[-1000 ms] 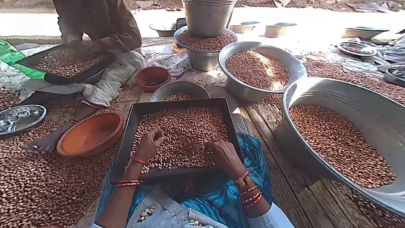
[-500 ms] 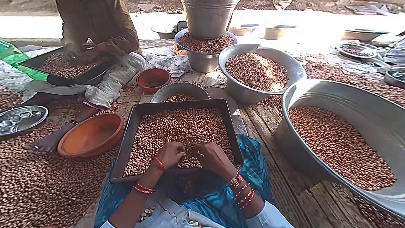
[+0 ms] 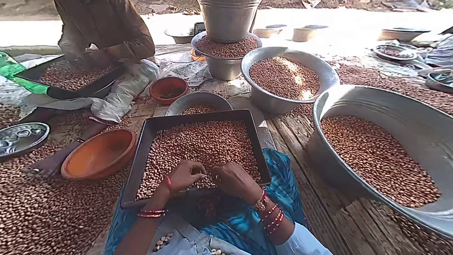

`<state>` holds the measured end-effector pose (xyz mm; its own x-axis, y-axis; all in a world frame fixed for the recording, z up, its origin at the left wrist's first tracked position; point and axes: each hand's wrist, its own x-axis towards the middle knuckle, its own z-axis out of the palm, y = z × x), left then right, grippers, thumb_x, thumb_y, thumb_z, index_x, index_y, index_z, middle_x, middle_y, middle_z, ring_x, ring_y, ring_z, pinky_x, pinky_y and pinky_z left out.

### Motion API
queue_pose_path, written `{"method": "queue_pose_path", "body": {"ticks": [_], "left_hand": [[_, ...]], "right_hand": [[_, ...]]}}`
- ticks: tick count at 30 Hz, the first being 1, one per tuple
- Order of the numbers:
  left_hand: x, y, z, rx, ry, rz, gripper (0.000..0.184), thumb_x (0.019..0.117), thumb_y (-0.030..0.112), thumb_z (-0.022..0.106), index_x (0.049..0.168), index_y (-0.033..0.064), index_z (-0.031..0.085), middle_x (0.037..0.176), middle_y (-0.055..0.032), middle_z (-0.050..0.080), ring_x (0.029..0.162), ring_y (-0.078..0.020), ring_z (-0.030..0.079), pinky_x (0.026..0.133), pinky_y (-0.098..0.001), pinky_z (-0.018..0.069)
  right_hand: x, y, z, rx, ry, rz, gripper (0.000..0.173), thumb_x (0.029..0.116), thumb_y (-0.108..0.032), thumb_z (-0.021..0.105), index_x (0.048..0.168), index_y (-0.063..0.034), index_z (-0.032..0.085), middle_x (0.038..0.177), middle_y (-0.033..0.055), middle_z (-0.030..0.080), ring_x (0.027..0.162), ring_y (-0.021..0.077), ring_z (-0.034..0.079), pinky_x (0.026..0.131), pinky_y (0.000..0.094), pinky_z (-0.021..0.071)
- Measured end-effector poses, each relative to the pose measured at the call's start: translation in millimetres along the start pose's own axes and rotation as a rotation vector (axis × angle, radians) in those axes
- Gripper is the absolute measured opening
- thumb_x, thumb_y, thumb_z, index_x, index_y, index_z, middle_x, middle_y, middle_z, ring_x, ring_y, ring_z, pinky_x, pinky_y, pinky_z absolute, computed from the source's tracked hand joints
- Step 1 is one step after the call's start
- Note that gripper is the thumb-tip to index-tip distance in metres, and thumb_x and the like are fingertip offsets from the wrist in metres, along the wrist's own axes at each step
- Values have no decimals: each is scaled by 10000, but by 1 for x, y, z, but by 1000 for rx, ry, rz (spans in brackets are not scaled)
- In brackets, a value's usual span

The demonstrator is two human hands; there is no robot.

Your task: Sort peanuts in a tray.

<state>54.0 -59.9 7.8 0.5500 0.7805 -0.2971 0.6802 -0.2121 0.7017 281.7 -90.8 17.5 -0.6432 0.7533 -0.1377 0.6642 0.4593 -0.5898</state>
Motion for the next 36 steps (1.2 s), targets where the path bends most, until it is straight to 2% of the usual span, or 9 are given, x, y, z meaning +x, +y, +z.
{"method": "queue_pose_path", "body": {"ticks": [4,7,9,12,18,21,24,28,36], "left_hand": [[-25,-26,-33,-594,-280,444,300,1054,316,589,1168,99,762,1137,2,774,1079,-96,723,989,-283,575],[-32,-24,-51,-331,230,79,215,1016,120,583,1184,48,695,1093,-37,748,955,-129,738,890,-303,610],[-20,-26,-61,109,388,-291,306,1024,143,646,1314,46,662,1240,-161,704,1091,-304,695,988,-498,520],[2,-20,-54,427,291,-566,490,1001,190,681,1446,27,554,1444,-266,553,1350,-451,528,1123,-617,389],[36,35,0,426,1,-458,684,974,76,650,1575,0,334,1534,-261,457,1370,-433,518,1116,-567,429],[36,38,7,146,21,-309,770,889,-43,672,1572,-45,316,1511,-296,478,1398,-428,490,1160,-561,375],[26,24,-3,-203,143,-153,678,898,-116,598,1533,-89,361,1497,-288,489,1385,-319,508,1163,-432,388],[15,12,-26,-250,269,-77,424,974,-45,510,1380,59,575,1341,-114,635,1034,-185,690,856,-383,583],[12,20,-28,115,488,-20,232,987,60,648,1207,38,716,1187,-148,721,1073,-278,709,984,-465,545]], "right_hand": [[-30,0,-26,443,24,-351,192,989,-124,679,1127,1,727,1016,96,764,911,127,737,844,298,603],[-43,15,-38,257,134,-3,259,1002,-166,648,1223,-37,694,1066,109,756,939,206,738,862,394,588],[-43,21,-44,63,104,379,350,1005,-234,645,1307,-57,644,1110,171,732,1022,338,711,907,540,539],[-34,23,-41,-77,-43,692,440,996,-271,657,1369,-46,592,1230,235,679,1185,419,642,970,597,492],[-2,4,-14,-14,-105,516,573,980,-231,672,1454,4,451,1225,263,649,1174,424,639,974,577,496],[11,9,-9,205,63,261,616,964,-243,724,1481,-20,472,1293,246,642,1194,382,639,1029,542,485],[17,25,-25,326,287,89,340,979,-171,666,1294,-42,651,1156,143,709,925,228,688,850,414,551],[23,50,-57,66,400,349,258,1031,-202,561,1170,-80,741,1088,126,749,1024,287,708,911,508,528],[43,69,-56,-55,199,468,292,986,-296,616,1174,-104,732,1098,156,734,1066,346,685,900,571,504]]}}
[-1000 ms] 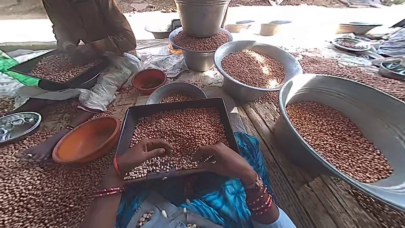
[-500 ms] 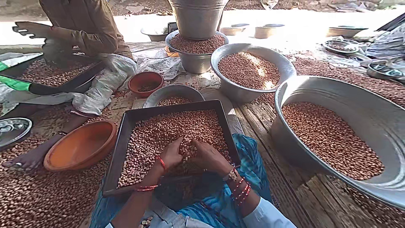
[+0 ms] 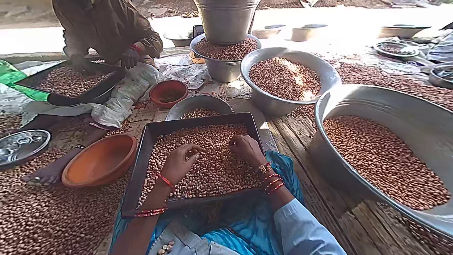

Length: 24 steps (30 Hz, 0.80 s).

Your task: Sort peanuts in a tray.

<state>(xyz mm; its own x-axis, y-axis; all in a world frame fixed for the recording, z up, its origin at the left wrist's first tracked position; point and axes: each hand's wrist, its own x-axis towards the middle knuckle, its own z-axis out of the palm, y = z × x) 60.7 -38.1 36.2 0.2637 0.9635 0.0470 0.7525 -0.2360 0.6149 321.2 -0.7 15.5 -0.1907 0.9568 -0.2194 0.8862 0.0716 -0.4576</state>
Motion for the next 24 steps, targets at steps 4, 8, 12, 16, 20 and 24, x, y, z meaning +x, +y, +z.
{"method": "queue_pose_path", "body": {"ticks": [4,8,12,16,20,24], "left_hand": [[-4,17,28,97,16,86,162,956,48,669,1075,43,778,1063,-187,730,980,-343,711,906,-518,552],[1,25,59,223,31,198,170,939,117,709,1082,75,791,1050,-199,714,1034,-394,689,855,-525,572],[9,25,64,209,-65,174,183,961,125,682,1075,3,758,1087,-215,702,1071,-382,681,923,-519,558],[1,6,33,-193,-59,19,166,958,97,662,1091,5,697,967,-90,732,811,-127,704,789,-319,578],[-32,-10,10,-18,-204,-63,186,940,73,663,1112,12,703,829,-105,643,693,-197,575,690,-405,493],[-48,-6,21,227,-388,-184,229,962,145,718,1149,14,741,1063,-229,699,988,-388,668,941,-545,512]], "right_hand": [[-13,8,-7,189,59,-97,286,991,-309,634,1119,-77,740,952,100,734,895,246,685,846,480,517],[-45,19,-11,1032,-173,-652,117,998,-197,646,994,-86,682,867,-68,740,763,29,707,720,226,598],[-69,17,-15,1002,-348,-869,320,990,-235,674,1186,18,677,1128,4,741,984,40,702,867,233,589],[-81,15,-10,675,2,-511,196,991,-159,637,1077,-4,719,959,6,730,767,-9,637,712,191,534],[-83,11,-6,456,46,-330,205,1003,-215,643,1087,-61,748,945,39,748,786,98,675,768,320,546],[-74,-9,8,293,-7,-405,209,984,-248,664,1051,-84,773,915,70,746,798,212,683,777,466,534]]}}
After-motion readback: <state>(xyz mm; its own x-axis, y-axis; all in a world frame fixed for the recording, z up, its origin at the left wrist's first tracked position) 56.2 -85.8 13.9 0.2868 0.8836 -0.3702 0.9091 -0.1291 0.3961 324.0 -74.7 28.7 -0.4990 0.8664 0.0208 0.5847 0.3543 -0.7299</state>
